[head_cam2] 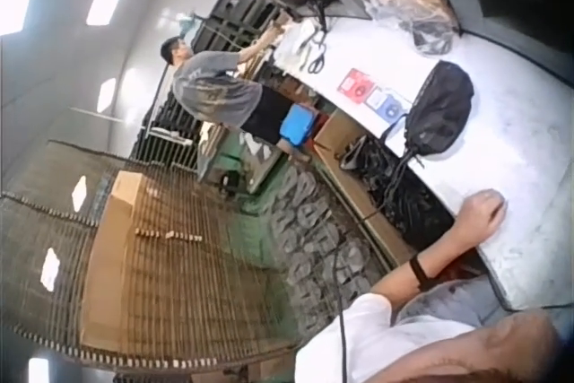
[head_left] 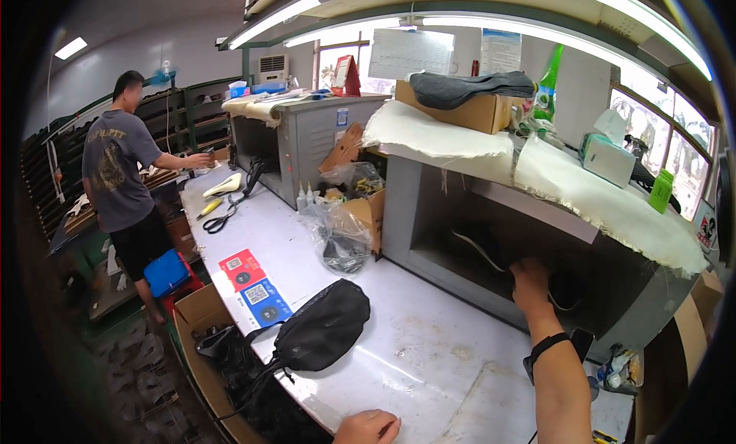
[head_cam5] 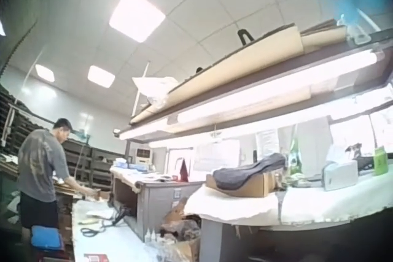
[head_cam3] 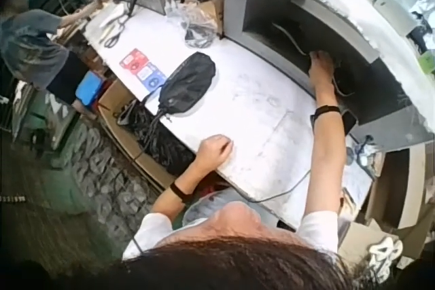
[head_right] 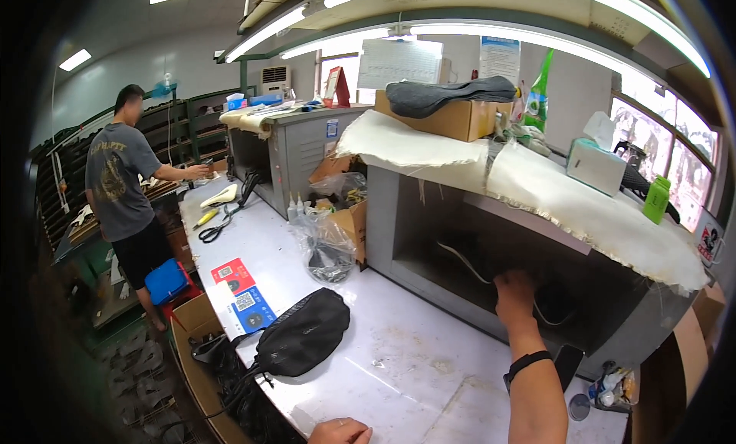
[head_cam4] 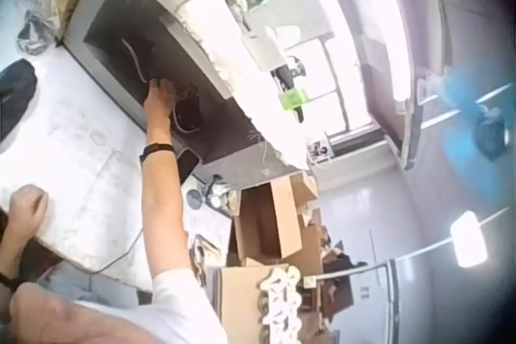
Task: The person uses a wooden tool to press the edges of a black cover onto a bicycle saddle, then turns it over to press the top by hand. They use pliers to pull the cover tight and continue using the wooden tool to secure the material around the edges and central opening.
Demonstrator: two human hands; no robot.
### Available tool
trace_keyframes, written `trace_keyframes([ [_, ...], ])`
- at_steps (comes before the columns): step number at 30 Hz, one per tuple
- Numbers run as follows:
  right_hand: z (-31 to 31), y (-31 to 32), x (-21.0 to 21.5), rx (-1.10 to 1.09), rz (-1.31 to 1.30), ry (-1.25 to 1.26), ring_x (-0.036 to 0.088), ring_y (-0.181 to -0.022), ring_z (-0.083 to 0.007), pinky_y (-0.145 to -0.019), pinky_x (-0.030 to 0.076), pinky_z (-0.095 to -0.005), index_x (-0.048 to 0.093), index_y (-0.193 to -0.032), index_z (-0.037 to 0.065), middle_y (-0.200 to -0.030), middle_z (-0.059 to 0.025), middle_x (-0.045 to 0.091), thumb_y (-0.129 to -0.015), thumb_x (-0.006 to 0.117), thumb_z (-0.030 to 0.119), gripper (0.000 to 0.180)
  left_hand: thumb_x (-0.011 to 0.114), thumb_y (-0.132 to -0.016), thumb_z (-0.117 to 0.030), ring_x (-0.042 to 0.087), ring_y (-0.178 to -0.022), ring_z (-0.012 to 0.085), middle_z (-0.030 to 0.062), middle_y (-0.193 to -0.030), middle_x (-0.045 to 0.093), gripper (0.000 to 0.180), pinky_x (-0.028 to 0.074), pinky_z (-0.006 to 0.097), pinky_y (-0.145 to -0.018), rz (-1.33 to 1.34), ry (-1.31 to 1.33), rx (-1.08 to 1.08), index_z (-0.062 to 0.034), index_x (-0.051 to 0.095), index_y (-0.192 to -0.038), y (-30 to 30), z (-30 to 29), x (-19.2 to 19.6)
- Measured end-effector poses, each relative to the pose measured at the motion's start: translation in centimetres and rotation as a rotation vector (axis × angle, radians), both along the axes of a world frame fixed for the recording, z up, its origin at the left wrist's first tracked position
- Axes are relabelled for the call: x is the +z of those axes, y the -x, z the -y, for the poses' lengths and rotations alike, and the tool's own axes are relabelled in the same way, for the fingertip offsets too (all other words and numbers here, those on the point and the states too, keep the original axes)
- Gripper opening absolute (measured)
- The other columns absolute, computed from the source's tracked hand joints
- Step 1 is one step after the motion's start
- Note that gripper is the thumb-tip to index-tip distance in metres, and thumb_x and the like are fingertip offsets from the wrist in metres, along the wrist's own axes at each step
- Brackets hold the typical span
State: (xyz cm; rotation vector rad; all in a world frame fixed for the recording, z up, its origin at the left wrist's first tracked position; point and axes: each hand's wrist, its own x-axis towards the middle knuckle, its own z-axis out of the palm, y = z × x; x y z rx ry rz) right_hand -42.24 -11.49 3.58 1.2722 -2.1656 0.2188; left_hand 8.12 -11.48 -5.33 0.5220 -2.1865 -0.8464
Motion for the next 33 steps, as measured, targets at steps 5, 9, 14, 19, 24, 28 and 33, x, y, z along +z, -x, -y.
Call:
trace_keyframes([
  [5, 0.4, 0.5, -0.1, 0.101, -0.048, 0.046, 0.062, -0.126, -0.0381, -0.106, 0.052, -0.0522, 0.084, -0.104, 0.012, -0.121, -0.0145, 0.070, -0.083, 0.074, 0.006, 0.023, 0.076, -0.096, -0.012, 0.070, -0.079, 0.0425, 0.0201, -0.088, 0.073, 0.013, 0.057, 0.049, -0.072, -0.019, -0.029, 0.005, -0.0001, 0.074, -0.090, -0.3, -0.4, 0.6],
  [9, 0.8, 0.7, -0.5, 0.178, -0.125, 0.024, 0.062, -0.125, -0.0362, -0.105, 0.053, -0.0506, 0.084, -0.098, 0.011, -0.118, -0.0127, 0.070, -0.082, 0.074, 0.008, 0.019, 0.076, -0.097, -0.013, 0.071, -0.080, 0.0430, 0.0210, -0.088, 0.073, 0.015, 0.057, 0.049, -0.072, -0.017, -0.058, 0.009, 0.0007, 0.074, -0.090, -0.5, -0.6, 0.9],
  [14, 0.3, 0.2, -0.3, 0.214, -0.158, -0.018, 0.063, -0.120, -0.0344, -0.102, 0.053, -0.0496, 0.082, -0.093, 0.009, -0.115, -0.0119, 0.071, -0.078, 0.074, 0.010, 0.017, 0.075, -0.098, -0.016, 0.070, -0.079, 0.0435, 0.0221, -0.087, 0.072, 0.018, 0.057, 0.050, -0.072, -0.019, -0.060, 0.011, 0.0004, 0.073, -0.091, -0.3, -0.4, 0.4],
  [19, -1.2, -7.2, 1.2, 0.544, -0.210, 0.080, 0.067, -0.109, -0.0372, -0.093, 0.056, -0.0503, 0.070, -0.084, 0.003, -0.105, -0.0164, 0.070, -0.070, 0.074, 0.009, 0.017, 0.074, -0.099, -0.018, 0.070, -0.080, 0.0446, 0.0221, -0.087, 0.071, 0.019, 0.056, 0.050, -0.072, -0.012, -0.091, -0.002, -0.0003, 0.073, -0.092, -0.5, 0.0, 1.0],
  [24, -3.8, -10.7, 0.0, 0.605, -0.224, 0.049, 0.067, -0.118, -0.0389, -0.100, 0.056, -0.0524, 0.071, -0.099, 0.003, -0.114, -0.0171, 0.071, -0.067, 0.083, 0.008, 0.034, 0.075, -0.099, -0.018, 0.069, -0.081, 0.0454, 0.0222, -0.087, 0.071, 0.019, 0.056, 0.051, -0.072, -0.031, -0.054, 0.019, -0.0005, 0.073, -0.092, -0.4, -0.1, 0.5],
  [28, -4.5, -12.0, -0.1, 0.502, -0.081, 0.111, 0.059, -0.136, -0.0414, -0.118, 0.047, -0.0555, 0.062, -0.141, 0.004, -0.141, -0.0215, 0.064, -0.072, 0.092, 0.016, 0.075, 0.075, -0.099, -0.018, 0.069, -0.081, 0.0455, 0.0223, -0.088, 0.071, 0.018, 0.056, 0.051, -0.072, -0.025, -0.058, 0.028, -0.0011, 0.073, -0.093, -0.4, -0.3, 0.6],
  [33, -2.5, -9.8, -2.3, 0.292, -0.137, 0.167, 0.059, -0.138, -0.0405, -0.119, 0.046, -0.0581, 0.070, -0.133, 0.007, -0.142, -0.0187, 0.066, -0.067, 0.091, 0.012, 0.070, 0.074, -0.100, -0.020, 0.069, -0.082, 0.0456, 0.0224, -0.088, 0.071, 0.019, 0.056, 0.052, -0.072, -0.027, -0.065, 0.023, -0.0015, 0.074, -0.094, -0.3, -0.4, 0.6],
])
